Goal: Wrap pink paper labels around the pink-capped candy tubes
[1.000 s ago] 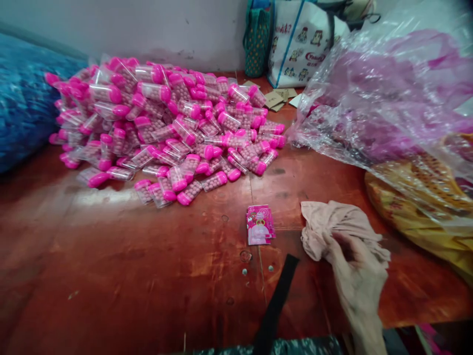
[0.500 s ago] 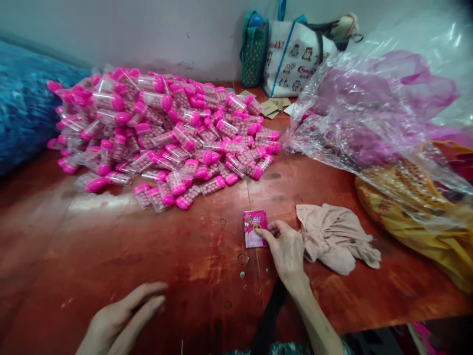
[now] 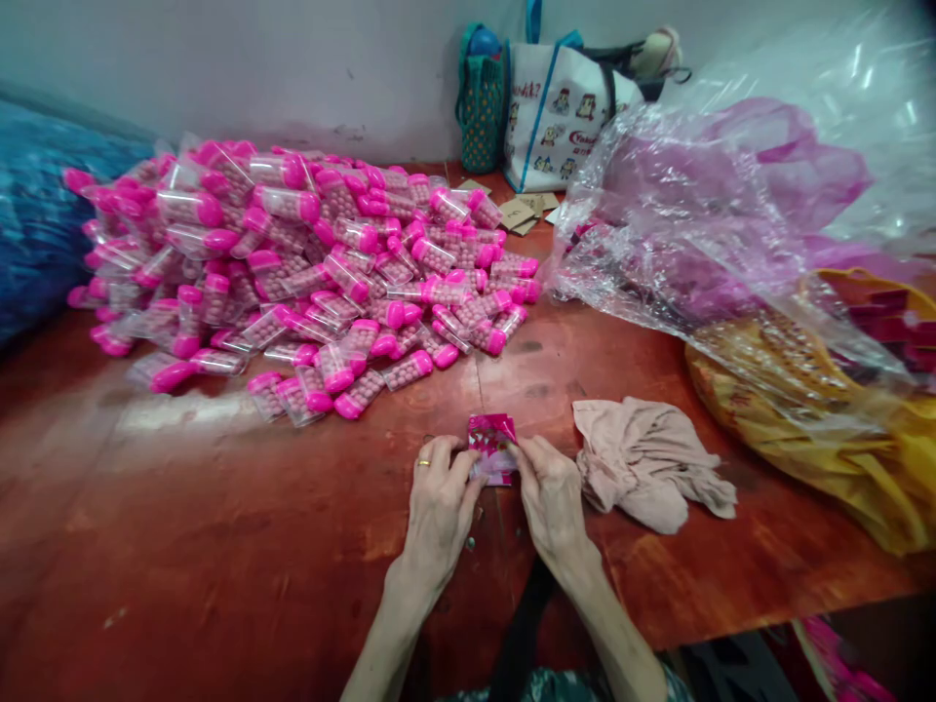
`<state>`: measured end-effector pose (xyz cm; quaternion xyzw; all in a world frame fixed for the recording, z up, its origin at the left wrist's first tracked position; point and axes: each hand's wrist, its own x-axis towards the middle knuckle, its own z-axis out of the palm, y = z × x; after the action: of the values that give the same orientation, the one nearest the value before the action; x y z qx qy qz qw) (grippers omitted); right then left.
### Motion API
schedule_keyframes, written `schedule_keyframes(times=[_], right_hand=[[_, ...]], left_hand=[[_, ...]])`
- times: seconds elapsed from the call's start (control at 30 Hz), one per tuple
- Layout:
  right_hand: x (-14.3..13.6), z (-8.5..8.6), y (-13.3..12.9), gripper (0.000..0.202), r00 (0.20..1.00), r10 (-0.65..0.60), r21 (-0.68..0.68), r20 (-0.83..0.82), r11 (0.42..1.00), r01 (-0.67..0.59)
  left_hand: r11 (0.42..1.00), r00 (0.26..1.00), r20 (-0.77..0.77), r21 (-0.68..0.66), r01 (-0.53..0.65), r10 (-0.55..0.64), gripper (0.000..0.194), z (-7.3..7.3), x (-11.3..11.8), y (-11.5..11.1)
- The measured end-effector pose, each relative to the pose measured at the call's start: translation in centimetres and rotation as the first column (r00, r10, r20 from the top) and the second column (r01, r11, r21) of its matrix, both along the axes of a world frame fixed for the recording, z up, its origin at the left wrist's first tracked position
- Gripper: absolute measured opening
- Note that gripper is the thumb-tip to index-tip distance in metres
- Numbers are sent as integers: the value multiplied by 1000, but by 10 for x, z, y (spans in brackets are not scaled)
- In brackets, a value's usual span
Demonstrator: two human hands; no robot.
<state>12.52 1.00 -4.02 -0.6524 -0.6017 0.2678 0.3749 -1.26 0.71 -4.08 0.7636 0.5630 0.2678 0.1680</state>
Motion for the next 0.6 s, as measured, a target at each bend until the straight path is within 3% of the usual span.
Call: schedule_keyframes(times=[0.17, 0.27, 0.37, 0.47, 0.53, 0.6], right_hand=[[3, 4, -1, 33, 997, -34, -13, 65, 999, 35], [6, 5, -2, 29, 998, -61, -29, -27, 998, 60], [7, 9, -3, 27, 975, -94, -99, -202, 992, 75], [6, 16, -3, 29, 940, -78, -174, -333, 985, 21], [4, 20, -4, 29, 931, -40, -191, -362, 981, -32], [1, 22, -4, 30, 933, -1, -190, -359, 979, -72]], left_hand=[[1000, 999, 36, -25, -8, 9, 17, 0, 2, -4], [998, 992, 114, -32, -46, 49, 16, 1, 3, -6], [984, 945, 273, -51, -173, 180, 14, 8, 0, -6], [937, 773, 538, -276, -217, 337, 23, 20, -1, -1], [877, 586, 689, -472, -83, 426, 29, 27, 2, 4], [821, 410, 766, -567, 69, 495, 28, 29, 6, 8]])
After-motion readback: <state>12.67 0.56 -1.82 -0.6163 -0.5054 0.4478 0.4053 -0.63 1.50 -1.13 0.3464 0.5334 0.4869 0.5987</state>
